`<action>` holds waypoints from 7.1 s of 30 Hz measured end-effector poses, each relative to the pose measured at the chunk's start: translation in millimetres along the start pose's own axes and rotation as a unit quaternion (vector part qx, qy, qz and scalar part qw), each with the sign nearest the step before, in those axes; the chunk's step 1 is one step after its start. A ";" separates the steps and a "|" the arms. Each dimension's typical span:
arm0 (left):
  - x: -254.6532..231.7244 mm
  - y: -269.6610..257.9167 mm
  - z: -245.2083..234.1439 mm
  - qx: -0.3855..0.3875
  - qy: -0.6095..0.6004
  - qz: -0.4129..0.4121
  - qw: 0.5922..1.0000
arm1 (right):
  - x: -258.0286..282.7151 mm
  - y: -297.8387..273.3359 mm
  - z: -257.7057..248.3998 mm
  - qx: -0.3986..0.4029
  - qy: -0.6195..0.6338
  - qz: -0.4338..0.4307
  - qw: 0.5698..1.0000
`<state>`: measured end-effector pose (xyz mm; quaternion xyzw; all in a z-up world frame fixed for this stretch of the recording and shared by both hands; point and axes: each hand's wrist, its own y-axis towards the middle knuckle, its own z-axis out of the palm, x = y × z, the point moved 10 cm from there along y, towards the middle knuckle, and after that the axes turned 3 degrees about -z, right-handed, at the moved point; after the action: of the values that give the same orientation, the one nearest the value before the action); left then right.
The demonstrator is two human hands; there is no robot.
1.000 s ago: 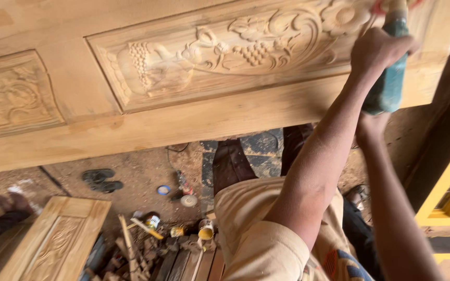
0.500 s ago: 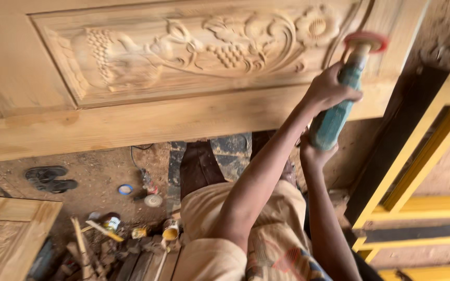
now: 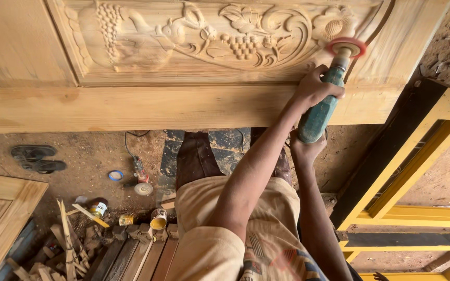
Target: The person sands the carved surfaces of a wooden door panel using a power drill equipped with a sanding disc attachment.
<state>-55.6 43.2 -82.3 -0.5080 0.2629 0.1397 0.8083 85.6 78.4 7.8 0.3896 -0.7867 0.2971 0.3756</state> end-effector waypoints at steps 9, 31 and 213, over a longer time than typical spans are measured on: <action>13.8 9.3 -1.1 0.027 -0.025 0.021 0.999 | 23.6 3.2 5.6 0.017 -0.131 -0.047 0.990; 20.9 -29.8 -0.1 0.057 -0.090 -0.034 0.994 | 51.5 -2.7 -0.3 0.065 -0.173 -0.041 0.982; -24.4 -10.8 -10.3 -0.036 -0.098 -0.079 0.991 | 7.4 57.7 -8.8 0.158 -0.056 0.041 0.985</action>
<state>-73.3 30.2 -63.9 -0.5395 0.1367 0.1335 0.8200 37.5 112.2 8.6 0.4277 -0.7648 0.4107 0.2520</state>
